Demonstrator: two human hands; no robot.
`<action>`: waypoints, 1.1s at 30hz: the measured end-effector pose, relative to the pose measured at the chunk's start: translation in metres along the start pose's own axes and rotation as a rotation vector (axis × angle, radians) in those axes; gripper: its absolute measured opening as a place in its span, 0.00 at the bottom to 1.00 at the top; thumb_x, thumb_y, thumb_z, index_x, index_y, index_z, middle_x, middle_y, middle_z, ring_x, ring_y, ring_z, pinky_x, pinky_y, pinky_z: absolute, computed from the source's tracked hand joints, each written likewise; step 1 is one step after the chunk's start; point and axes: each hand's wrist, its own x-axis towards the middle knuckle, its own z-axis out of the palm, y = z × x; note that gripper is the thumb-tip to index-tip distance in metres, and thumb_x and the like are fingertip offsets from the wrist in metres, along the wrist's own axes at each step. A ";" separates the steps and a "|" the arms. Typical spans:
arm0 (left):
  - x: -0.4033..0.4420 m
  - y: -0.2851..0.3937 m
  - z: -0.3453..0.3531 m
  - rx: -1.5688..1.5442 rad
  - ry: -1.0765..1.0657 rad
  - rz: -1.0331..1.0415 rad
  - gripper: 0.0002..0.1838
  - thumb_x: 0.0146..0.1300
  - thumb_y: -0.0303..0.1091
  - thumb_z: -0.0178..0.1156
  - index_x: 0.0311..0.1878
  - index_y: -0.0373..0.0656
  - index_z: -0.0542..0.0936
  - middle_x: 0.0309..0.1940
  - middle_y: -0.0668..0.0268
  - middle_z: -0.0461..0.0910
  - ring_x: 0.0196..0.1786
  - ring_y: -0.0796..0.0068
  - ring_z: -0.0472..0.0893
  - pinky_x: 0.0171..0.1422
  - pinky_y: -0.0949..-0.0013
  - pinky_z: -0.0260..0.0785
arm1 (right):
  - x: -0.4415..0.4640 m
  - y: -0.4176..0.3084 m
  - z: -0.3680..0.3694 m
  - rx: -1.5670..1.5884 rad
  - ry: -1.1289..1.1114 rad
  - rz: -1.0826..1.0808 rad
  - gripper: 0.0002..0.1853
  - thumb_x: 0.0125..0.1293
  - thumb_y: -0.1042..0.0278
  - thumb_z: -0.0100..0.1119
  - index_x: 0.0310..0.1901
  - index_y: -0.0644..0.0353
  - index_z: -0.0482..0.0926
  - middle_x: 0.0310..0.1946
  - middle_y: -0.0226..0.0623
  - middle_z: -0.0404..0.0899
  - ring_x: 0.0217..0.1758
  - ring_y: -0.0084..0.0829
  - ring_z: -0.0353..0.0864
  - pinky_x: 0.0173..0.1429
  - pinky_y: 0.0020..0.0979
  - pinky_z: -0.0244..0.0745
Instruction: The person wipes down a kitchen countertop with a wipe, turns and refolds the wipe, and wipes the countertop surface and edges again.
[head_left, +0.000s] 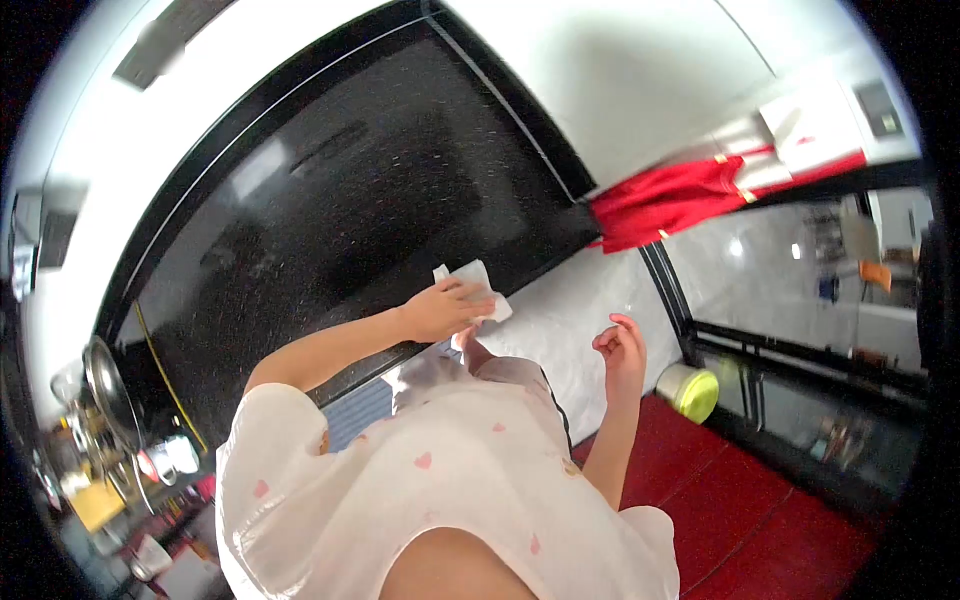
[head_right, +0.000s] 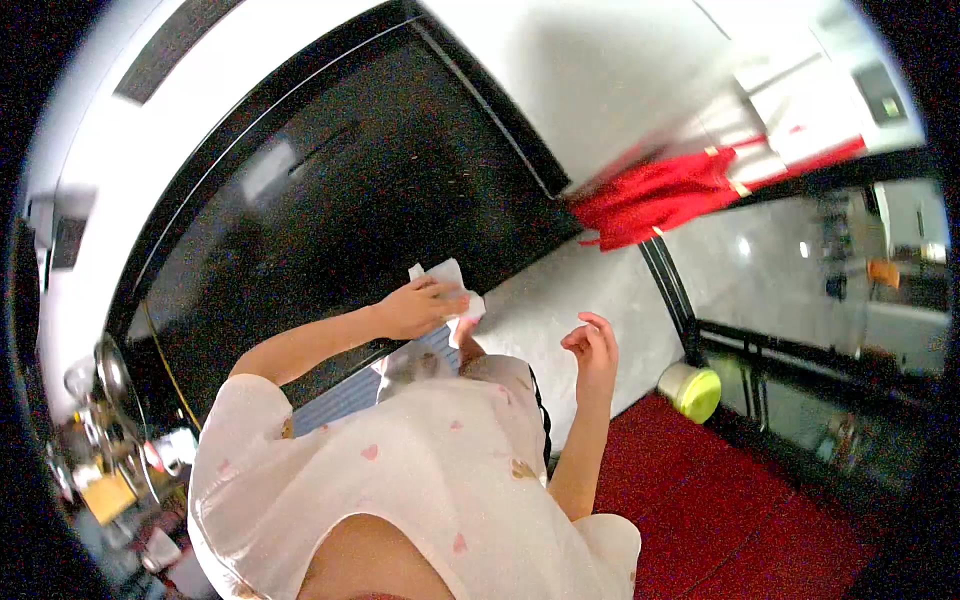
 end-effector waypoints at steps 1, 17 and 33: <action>-0.016 0.000 0.007 -0.012 0.014 -0.019 0.19 0.57 0.38 0.47 0.53 0.50 0.67 0.57 0.73 0.62 0.61 0.71 0.57 0.61 0.65 0.49 | 0.004 0.000 0.007 -0.006 -0.030 0.006 0.11 0.59 0.67 0.43 0.41 0.64 0.69 0.20 0.31 0.70 0.26 0.23 0.70 0.36 0.25 0.67; -0.271 0.090 0.044 -0.060 0.049 -0.513 0.23 0.55 0.36 0.50 0.56 0.54 0.64 0.60 0.80 0.57 0.65 0.76 0.51 0.65 0.64 0.42 | -0.021 0.062 0.148 -0.149 -0.474 0.151 0.10 0.60 0.70 0.44 0.42 0.63 0.68 0.20 0.30 0.69 0.27 0.22 0.69 0.37 0.26 0.67; -0.491 0.168 0.074 -0.089 0.256 -1.468 0.22 0.62 0.44 0.35 0.61 0.64 0.58 0.65 0.62 0.45 0.67 0.56 0.43 0.67 0.53 0.33 | -0.149 0.140 0.271 -0.182 -0.717 0.210 0.10 0.60 0.71 0.44 0.42 0.65 0.68 0.21 0.32 0.71 0.26 0.24 0.72 0.37 0.25 0.69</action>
